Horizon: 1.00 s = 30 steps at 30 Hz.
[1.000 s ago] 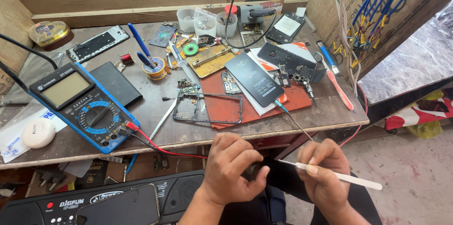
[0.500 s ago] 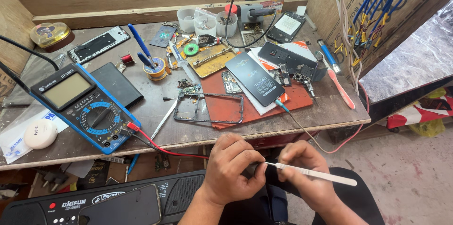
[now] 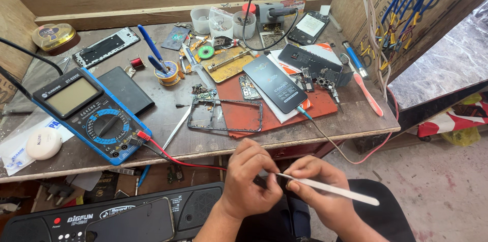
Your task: The person sits at a cluttered repair workbench and uses tweezers to pick and scrape at the edge of a disassembled phone mid-frame, working around its perimeter while holding the frame steady with the other hand. They briefly handle a small tool or component away from the bench, then resume the tweezers work on the frame.
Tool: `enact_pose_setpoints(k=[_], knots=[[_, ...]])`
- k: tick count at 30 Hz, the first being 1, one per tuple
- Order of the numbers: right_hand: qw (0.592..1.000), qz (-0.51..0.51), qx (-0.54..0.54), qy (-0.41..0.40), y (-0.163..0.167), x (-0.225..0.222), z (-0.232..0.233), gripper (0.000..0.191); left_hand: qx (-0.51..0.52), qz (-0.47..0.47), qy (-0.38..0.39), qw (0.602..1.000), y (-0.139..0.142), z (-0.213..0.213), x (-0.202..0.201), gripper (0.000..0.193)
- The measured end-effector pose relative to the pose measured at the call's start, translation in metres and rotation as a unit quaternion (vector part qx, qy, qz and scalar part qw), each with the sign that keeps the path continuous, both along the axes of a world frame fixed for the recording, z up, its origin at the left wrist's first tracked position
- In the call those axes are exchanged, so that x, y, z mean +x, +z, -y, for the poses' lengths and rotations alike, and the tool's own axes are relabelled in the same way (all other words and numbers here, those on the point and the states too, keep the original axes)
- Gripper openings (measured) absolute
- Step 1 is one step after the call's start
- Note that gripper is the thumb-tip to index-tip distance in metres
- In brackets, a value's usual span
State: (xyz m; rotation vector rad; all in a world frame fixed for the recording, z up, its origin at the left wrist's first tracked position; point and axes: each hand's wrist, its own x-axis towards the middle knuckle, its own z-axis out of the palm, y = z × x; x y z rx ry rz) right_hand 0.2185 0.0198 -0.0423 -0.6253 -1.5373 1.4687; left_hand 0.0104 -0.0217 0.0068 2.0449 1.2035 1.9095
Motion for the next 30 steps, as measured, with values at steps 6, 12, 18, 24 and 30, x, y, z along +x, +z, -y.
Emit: enact_pose_setpoints(k=[6, 12, 18, 24, 30], knots=[[0.998, -0.062, -0.010, -0.012, -0.002, 0.003, 0.000, 0.013, 0.020, 0.027, 0.065, 0.997, -0.001, 0.001, -0.015, 0.011], [0.991, -0.135, -0.019, -0.009, 0.003, 0.005, -0.009, 0.012, -0.026, -0.081, -0.047, 0.995, 0.004, 0.001, -0.007, 0.021], [0.990, -0.116, -0.027, -0.073, 0.010, 0.006, -0.019, 0.015, -0.094, -0.109, -0.147, 0.979, 0.010, 0.003, -0.005, 0.030], [0.990, 0.013, -0.086, -0.113, 0.025, -0.005, -0.033, 0.021, 0.007, -0.090, 0.144, 0.985, 0.003, -0.003, -0.008, 0.019], [0.994, 0.080, -0.020, -0.078, 0.046, -0.023, -0.042, 0.022, -0.070, -0.123, 0.294, 0.945, -0.003, -0.014, -0.016, 0.030]])
